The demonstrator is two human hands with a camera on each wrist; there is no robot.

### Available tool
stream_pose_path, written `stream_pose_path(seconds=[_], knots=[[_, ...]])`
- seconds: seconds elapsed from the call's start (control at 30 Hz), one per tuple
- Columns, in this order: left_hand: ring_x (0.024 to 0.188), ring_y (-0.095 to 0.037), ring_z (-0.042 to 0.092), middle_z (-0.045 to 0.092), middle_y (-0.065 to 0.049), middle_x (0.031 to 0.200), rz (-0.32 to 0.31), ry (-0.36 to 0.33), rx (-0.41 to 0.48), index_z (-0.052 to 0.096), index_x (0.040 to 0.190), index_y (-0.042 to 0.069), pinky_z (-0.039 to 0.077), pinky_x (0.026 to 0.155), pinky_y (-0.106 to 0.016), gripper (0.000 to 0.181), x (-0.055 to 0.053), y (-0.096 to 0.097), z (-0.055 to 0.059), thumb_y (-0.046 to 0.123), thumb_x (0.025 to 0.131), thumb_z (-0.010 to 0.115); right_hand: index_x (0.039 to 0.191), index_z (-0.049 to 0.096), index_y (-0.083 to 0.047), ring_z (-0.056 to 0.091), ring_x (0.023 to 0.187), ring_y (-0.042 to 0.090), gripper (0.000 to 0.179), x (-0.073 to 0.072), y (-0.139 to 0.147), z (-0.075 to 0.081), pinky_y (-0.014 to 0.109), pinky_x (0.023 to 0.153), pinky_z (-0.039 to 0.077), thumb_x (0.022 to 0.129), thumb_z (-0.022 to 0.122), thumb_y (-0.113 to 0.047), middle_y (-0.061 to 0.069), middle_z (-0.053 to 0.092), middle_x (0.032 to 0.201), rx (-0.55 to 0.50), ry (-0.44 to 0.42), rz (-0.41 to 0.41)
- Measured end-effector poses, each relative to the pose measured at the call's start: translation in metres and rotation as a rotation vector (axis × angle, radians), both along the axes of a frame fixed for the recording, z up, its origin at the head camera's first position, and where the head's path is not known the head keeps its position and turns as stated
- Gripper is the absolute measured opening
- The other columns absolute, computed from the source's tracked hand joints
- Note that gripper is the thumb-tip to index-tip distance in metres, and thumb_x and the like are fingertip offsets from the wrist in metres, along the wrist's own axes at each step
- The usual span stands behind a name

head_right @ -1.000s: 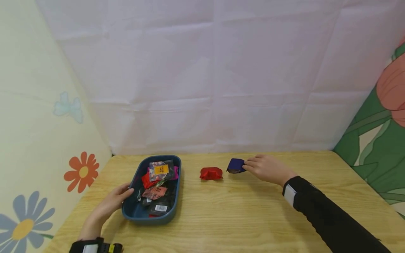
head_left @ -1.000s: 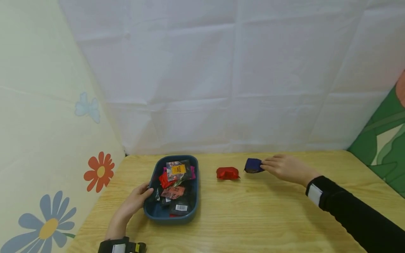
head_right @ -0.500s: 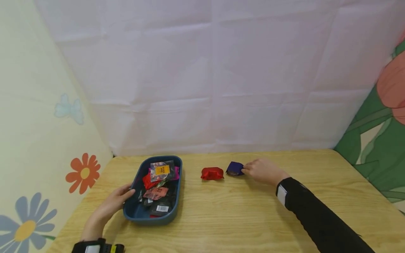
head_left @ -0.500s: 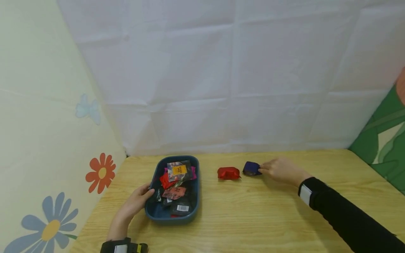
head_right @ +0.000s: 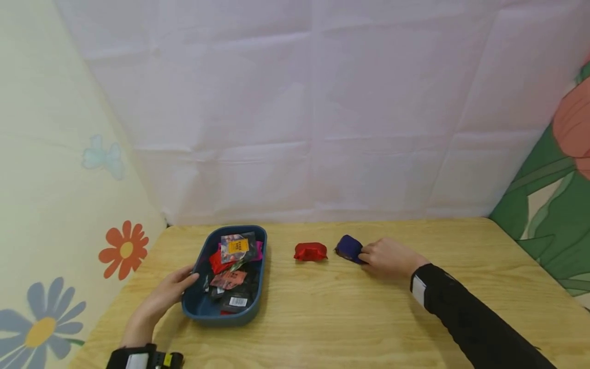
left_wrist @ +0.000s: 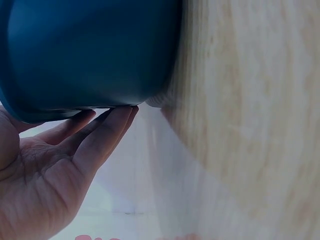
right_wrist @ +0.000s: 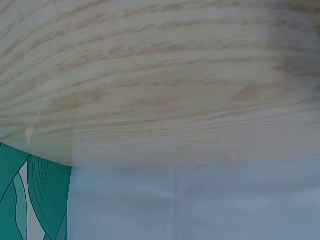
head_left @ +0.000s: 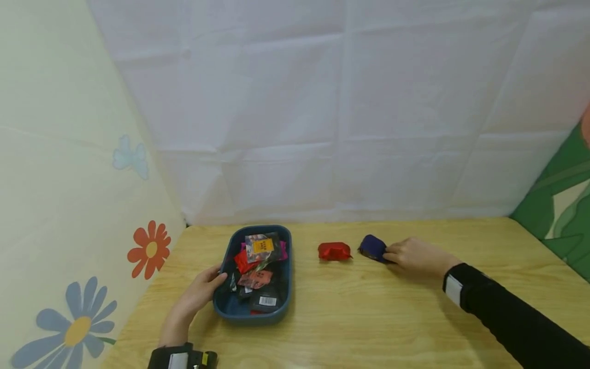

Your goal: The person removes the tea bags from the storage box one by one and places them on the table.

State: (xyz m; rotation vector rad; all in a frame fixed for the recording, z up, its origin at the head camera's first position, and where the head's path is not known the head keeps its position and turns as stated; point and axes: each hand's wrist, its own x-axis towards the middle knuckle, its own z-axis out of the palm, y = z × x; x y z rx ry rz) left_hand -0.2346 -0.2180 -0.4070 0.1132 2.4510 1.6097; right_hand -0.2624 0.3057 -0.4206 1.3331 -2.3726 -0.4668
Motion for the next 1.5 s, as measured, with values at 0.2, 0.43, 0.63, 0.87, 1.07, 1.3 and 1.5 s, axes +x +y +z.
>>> stream_pose_path(seconds=[0.2,0.43,0.63,0.87,1.07,1.3,1.5], knots=[[0.112,-0.035,0.06,0.054,-0.033,0.132,-0.015,0.006,0.02,0.038,0.143,-0.014,0.055,0.088,-0.048,0.044,-0.002,0.002,-0.001,0.01,0.106,0.043,0.088,0.071,-0.013,0.065,0.07,0.014,0.019,0.0,0.004,0.002,0.031,0.06,0.055,0.091,0.071,-0.032,0.002,0.069,0.083,-0.074,-0.066,-0.021],[0.112,-0.036,0.06,0.053,-0.034,0.132,-0.014,0.001,0.01,0.038,0.143,-0.015,0.054,0.088,-0.049,0.045,-0.002,0.001,-0.001,0.01,0.106,0.043,0.083,0.068,-0.014,0.059,0.062,0.01,0.015,-0.009,-0.002,0.016,0.028,0.054,0.051,0.09,0.073,-0.027,-0.003,0.062,0.074,-0.129,-0.004,0.057],[0.112,-0.036,0.06,0.054,-0.034,0.132,-0.002,-0.001,0.005,0.038,0.142,-0.016,0.054,0.088,-0.049,0.044,0.0,0.001,0.0,0.01,0.106,0.043,0.1,0.073,-0.002,0.069,0.077,0.023,0.026,-0.016,-0.022,0.034,0.037,0.066,0.058,0.095,0.068,-0.027,0.011,0.071,0.092,-0.293,0.056,-0.002],[0.115,-0.036,0.059,0.053,-0.034,0.133,-0.004,-0.004,-0.006,0.037,0.143,-0.016,0.054,0.09,-0.048,0.045,0.0,0.0,0.002,0.01,0.106,0.042,0.116,0.071,-0.005,0.069,0.094,0.028,0.034,-0.013,-0.058,0.046,0.043,0.079,0.057,0.093,0.07,-0.03,0.013,0.07,0.111,-0.332,-0.025,-0.182],[0.115,-0.036,0.059,0.052,-0.033,0.135,-0.005,-0.009,0.003,0.038,0.143,-0.015,0.053,0.09,-0.049,0.045,-0.001,0.001,0.003,0.011,0.107,0.042,0.118,0.071,-0.006,0.069,0.097,0.026,0.034,-0.019,-0.088,0.051,0.041,0.082,0.057,0.091,0.072,-0.027,0.011,0.07,0.113,-0.331,-0.05,-0.157],[0.115,-0.036,0.059,0.052,-0.034,0.134,-0.018,0.004,0.029,0.037,0.143,-0.016,0.054,0.089,-0.048,0.045,0.0,0.001,0.002,0.009,0.106,0.042,0.123,0.069,-0.008,0.068,0.103,0.025,0.036,-0.028,-0.125,0.056,0.04,0.087,0.056,0.095,0.067,-0.03,0.01,0.068,0.118,-0.322,-0.077,-0.124],[0.114,-0.036,0.059,0.052,-0.034,0.134,-0.027,0.003,0.034,0.037,0.143,-0.017,0.054,0.089,-0.048,0.045,0.0,0.001,0.001,0.01,0.106,0.043,0.126,0.067,-0.008,0.067,0.104,0.024,0.039,-0.035,-0.153,0.061,0.039,0.088,0.055,0.097,0.063,-0.033,0.01,0.067,0.121,-0.319,-0.126,-0.124]])
